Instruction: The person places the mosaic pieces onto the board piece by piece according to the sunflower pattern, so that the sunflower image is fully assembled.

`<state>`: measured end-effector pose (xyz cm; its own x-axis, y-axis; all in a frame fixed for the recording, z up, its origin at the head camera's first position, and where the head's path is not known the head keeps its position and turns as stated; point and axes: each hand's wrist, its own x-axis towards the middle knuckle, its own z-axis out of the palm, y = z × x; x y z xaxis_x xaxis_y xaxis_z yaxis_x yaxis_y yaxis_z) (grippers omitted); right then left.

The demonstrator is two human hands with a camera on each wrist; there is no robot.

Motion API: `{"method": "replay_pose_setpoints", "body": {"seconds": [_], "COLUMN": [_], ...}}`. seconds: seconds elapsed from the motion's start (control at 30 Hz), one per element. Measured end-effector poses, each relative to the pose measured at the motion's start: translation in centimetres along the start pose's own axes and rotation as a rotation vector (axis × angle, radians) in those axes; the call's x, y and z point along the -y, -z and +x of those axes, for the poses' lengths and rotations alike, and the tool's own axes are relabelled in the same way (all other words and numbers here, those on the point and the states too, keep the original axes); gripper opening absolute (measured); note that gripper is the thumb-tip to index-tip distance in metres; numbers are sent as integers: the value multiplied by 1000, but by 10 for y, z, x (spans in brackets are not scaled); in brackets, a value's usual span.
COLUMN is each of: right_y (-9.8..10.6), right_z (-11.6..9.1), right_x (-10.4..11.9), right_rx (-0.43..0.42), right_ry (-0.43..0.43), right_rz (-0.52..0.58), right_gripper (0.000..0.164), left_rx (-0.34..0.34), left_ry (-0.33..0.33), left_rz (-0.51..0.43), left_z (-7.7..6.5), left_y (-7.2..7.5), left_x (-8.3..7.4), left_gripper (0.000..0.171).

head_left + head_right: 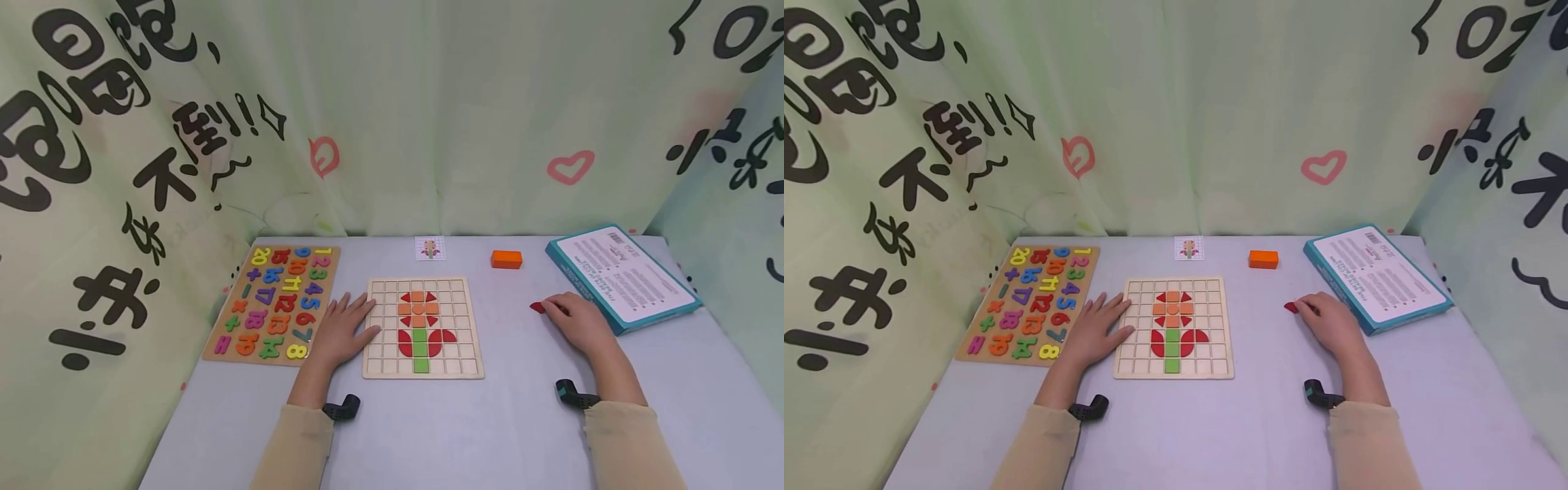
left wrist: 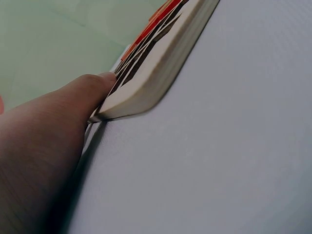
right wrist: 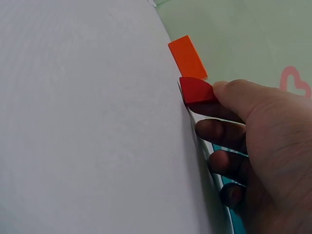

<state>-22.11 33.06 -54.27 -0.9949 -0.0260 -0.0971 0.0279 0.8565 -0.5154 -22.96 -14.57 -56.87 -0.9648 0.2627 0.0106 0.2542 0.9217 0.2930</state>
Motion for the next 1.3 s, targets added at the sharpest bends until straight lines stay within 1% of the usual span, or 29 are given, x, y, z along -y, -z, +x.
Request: {"method": "replay_pose_setpoints", "body": {"seconds": [0.17, 0.27, 0.6, 0.73, 0.93, 1.13, 1.3], "right_y": [-1, -3, -8, -7, -7, -12, -19], "right_z": [1, 3, 5, 5, 5, 5, 6], "right_x": [0, 0, 1, 5, 23, 46, 68], "right_rx": [-1, -2, 0, 4, 9, 17, 28], "right_ry": [-38, -51, -32, -17, 43, 84, 127], "right_rz": [16, 7, -41, -50, -25, -20, 3], "right_gripper": [53, 54, 42, 41, 41, 34, 29], "left_rx": [-1, -1, 6, 3, 2, -2, 2], "left_ry": [-2, -1, 9, 16, 12, 13, 14], "left_rz": [5, 5, 3, 2, 1, -8, -1], "left_z": [1, 1, 0, 0, 0, -2, -1], "left_y": [-1, -1, -2, -2, 0, 3, 2], "left_x": [0, 1, 2, 1, -1, -2, -2], "left_gripper": [67, 67, 68, 68, 68, 67, 67]}}
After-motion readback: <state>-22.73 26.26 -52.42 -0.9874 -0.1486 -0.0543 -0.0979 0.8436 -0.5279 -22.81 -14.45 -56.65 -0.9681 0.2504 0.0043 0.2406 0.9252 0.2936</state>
